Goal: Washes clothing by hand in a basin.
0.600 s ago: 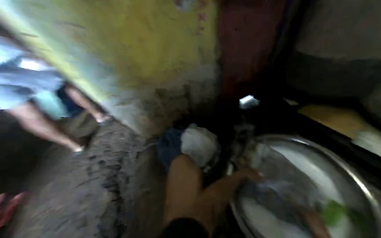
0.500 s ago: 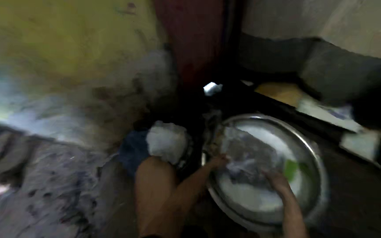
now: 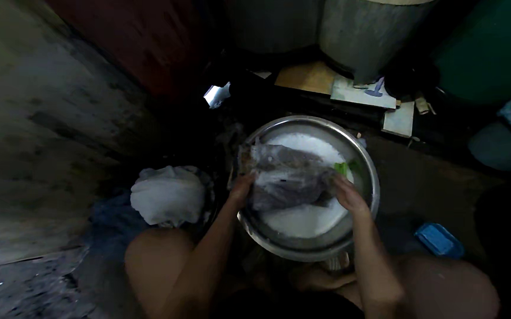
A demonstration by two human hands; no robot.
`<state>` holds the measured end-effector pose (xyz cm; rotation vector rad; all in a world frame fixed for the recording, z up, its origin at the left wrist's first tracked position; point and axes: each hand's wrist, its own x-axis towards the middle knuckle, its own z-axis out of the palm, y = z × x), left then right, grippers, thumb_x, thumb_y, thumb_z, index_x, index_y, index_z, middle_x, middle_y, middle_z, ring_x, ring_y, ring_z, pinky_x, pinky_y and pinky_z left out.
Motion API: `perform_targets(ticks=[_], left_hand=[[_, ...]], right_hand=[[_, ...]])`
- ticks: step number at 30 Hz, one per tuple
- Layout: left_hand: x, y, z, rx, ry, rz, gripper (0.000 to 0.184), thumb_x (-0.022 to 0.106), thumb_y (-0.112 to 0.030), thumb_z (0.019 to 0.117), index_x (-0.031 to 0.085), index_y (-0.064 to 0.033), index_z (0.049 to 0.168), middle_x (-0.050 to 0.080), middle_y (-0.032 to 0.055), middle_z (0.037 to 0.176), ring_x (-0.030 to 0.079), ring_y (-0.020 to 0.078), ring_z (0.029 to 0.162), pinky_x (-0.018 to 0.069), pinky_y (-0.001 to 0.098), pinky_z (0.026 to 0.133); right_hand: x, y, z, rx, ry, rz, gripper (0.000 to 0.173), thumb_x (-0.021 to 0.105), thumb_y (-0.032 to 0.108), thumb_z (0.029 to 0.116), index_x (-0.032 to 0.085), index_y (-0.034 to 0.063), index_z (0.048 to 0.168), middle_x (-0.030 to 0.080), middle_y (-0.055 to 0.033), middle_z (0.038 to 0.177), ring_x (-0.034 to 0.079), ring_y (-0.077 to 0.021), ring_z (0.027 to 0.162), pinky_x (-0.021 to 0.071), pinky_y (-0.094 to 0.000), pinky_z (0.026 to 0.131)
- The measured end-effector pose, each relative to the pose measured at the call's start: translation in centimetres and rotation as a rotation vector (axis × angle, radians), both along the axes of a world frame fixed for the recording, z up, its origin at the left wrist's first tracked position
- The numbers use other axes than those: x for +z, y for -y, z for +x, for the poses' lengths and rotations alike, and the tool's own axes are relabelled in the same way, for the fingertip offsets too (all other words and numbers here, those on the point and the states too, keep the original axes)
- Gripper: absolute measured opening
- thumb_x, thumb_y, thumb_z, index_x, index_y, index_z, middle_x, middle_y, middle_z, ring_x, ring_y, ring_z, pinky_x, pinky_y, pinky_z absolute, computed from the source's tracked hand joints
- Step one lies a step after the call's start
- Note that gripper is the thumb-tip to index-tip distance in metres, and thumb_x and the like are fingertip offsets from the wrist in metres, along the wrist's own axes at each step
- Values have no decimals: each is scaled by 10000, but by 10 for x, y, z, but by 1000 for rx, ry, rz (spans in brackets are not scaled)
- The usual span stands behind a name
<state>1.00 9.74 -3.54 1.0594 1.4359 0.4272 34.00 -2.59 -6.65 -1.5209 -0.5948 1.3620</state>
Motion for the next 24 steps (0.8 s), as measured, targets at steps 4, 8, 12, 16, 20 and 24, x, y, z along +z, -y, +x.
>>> perform_targets(ticks=[4, 8, 12, 16, 20, 24], left_hand=[[15, -5, 7, -261, -209, -34, 621, 622, -406, 1018, 503, 45, 1428, 565, 264, 1392, 550, 363, 1301, 442, 534, 1100], [72, -44, 11, -288, 74, 31, 374, 578, -170, 1044, 537, 11, 1369, 638, 155, 1209, 630, 183, 1033, 537, 374, 920], [129, -111, 37, -490, 210, 182, 410, 578, -12, 996, 521, -40, 1401, 659, 96, 1179, 645, 131, 986, 551, 342, 894], [193, -158, 87, -335, 85, 405, 325, 622, -66, 982, 605, 15, 1296, 666, 169, 1162, 651, 225, 1009, 543, 437, 929], [228, -165, 99, -136, 224, 483, 318, 661, -82, 948, 632, 1, 1254, 669, 137, 1173, 650, 197, 1028, 546, 389, 923], [185, -121, 57, -126, 101, 462, 458, 568, -407, 1041, 655, -8, 1247, 679, 166, 1192, 649, 246, 1100, 524, 473, 991]], right_hand=[[0, -6, 1, -38, 140, -148, 363, 601, 161, 1031, 588, -46, 1329, 635, -172, 1320, 615, -203, 1179, 508, -382, 1011], [48, -22, 12, -259, -1, 135, 300, 470, 122, 1075, 500, 3, 1348, 638, -52, 1158, 638, -79, 984, 566, -276, 844], [123, -54, 40, -322, 203, 267, 382, 530, 112, 1049, 467, 30, 1417, 637, -78, 1178, 651, -105, 997, 574, -316, 868], [197, -78, 61, -400, 294, 375, 292, 604, 154, 1015, 578, 32, 1279, 675, -38, 1090, 666, -114, 960, 579, -344, 867], [235, -67, 52, -349, 280, 521, 396, 628, 105, 999, 524, 40, 1375, 680, -35, 1186, 684, -136, 1049, 588, -350, 933], [182, -35, 16, -354, 338, 327, 625, 658, 56, 956, 373, 72, 1513, 616, -83, 1261, 658, -130, 1019, 588, -320, 841]])
